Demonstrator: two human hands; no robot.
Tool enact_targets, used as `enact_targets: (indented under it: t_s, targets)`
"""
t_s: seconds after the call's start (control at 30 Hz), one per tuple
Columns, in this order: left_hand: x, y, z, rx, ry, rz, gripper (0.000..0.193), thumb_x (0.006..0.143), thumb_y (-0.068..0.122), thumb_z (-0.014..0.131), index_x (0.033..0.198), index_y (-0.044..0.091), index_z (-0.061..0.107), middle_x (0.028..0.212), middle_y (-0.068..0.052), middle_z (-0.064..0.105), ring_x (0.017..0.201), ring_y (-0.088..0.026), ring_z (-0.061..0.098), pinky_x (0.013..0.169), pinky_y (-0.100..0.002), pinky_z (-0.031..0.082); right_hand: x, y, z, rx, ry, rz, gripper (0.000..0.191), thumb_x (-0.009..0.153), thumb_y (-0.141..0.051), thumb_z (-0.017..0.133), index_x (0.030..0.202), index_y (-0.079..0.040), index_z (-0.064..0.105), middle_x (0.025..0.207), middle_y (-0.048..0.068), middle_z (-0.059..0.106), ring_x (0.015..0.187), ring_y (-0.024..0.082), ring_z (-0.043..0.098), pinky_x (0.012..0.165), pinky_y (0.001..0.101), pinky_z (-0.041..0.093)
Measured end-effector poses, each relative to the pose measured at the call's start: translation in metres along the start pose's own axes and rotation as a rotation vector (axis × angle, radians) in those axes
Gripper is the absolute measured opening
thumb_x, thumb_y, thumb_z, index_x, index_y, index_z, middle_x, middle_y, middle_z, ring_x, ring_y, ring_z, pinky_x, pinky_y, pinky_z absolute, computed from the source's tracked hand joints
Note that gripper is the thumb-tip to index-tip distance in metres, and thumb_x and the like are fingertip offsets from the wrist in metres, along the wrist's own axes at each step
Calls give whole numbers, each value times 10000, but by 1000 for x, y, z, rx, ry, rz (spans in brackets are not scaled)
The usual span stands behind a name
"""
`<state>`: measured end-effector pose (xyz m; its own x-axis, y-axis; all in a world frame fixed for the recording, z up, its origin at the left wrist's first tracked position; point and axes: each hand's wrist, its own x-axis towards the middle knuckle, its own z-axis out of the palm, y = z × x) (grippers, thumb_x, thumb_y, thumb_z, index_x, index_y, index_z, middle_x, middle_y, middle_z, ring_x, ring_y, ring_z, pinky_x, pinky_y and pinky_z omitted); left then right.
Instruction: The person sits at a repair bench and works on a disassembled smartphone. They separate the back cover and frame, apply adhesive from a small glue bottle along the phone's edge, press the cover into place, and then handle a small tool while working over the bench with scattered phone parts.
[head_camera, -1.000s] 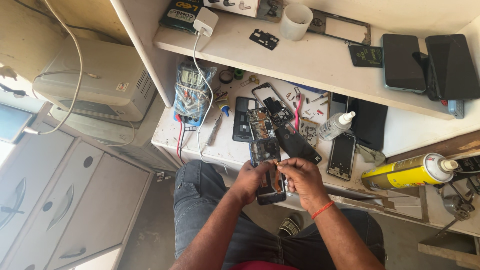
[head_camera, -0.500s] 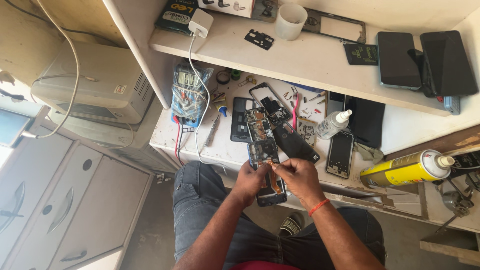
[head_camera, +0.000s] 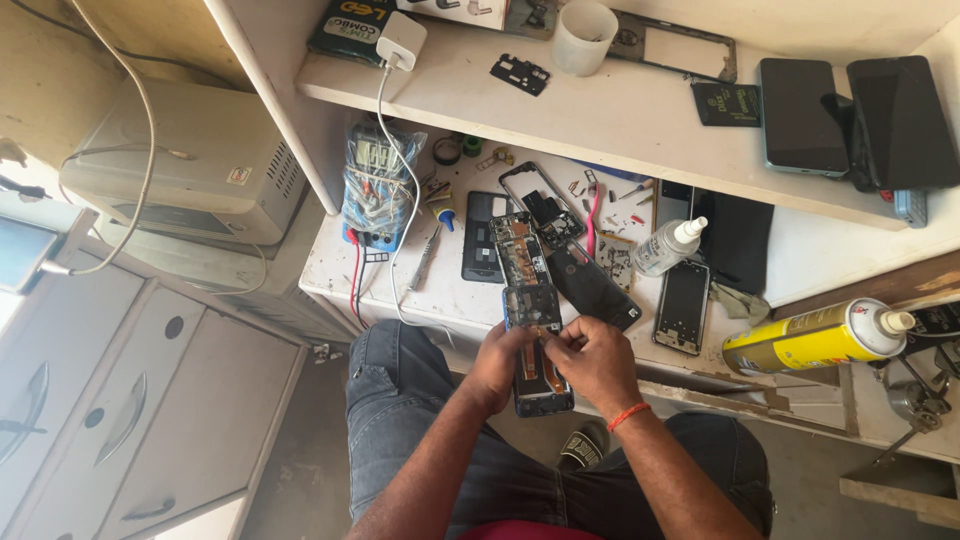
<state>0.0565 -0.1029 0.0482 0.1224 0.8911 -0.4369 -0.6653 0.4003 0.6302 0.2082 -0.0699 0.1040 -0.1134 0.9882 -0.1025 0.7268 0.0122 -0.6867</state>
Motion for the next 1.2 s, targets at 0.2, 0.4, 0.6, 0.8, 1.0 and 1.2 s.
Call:
enact_targets:
  t_s: [0.2, 0.4, 0.6, 0.8, 1.0, 1.2]
  targets:
    - [0, 5, 4, 180, 94, 39, 345, 931, 275, 681, 1164, 27, 622, 954, -71, 698, 857, -186, 666, 756, -370, 560, 3, 9, 2, 106, -12, 9, 246, 804, -290, 817, 768, -61, 735, 631, 21, 726, 542, 100, 651, 521, 279, 498]
    - [15, 25, -1, 260, 162, 37, 355, 931, 320, 681, 1145, 38, 652, 945, -63, 709, 841, -171, 655, 748, -353, 548, 22, 6, -6, 163, -7, -32, 188, 875, -276, 783, 895, -90, 772, 684, 27, 731, 594, 82, 639, 556, 262, 504]
    - [41, 47, -2, 478, 106, -22, 379, 945, 365, 653, 1027, -1, 712, 844, -85, 695, 749, -185, 627, 672, -358, 515, 60, -27, -5, 127, 37, -231, 153, 887, -233, 751, 944, -90, 759, 734, 35, 753, 639, 102, 696, 601, 270, 545]
    - [43, 43, -6, 577, 130, -95, 374, 937, 366, 667, 1032, 7, 717, 812, -88, 692, 692, -168, 617, 632, -331, 507, 122, -88, 24, -4, 30, -627, 166, 915, -186, 710, 1045, -93, 757, 941, 110, 769, 886, 299, 730, 777, 399, 574]
    - [43, 41, -10, 516, 65, -90, 361, 936, 325, 663, 1095, 6, 716, 882, -50, 713, 751, -129, 628, 685, -315, 527, 180, -142, 63, -191, 32, -947, 256, 833, -98, 681, 1075, -39, 740, 1067, 163, 744, 986, 378, 662, 888, 482, 526]
    - [42, 35, -13, 515, 48, -78, 336, 932, 305, 691, 1105, 17, 699, 878, -26, 696, 754, -115, 607, 685, -311, 511, 197, -160, 88, -347, -57, -782, 189, 752, -101, 753, 941, -109, 756, 986, 157, 726, 1000, 359, 664, 910, 481, 522]
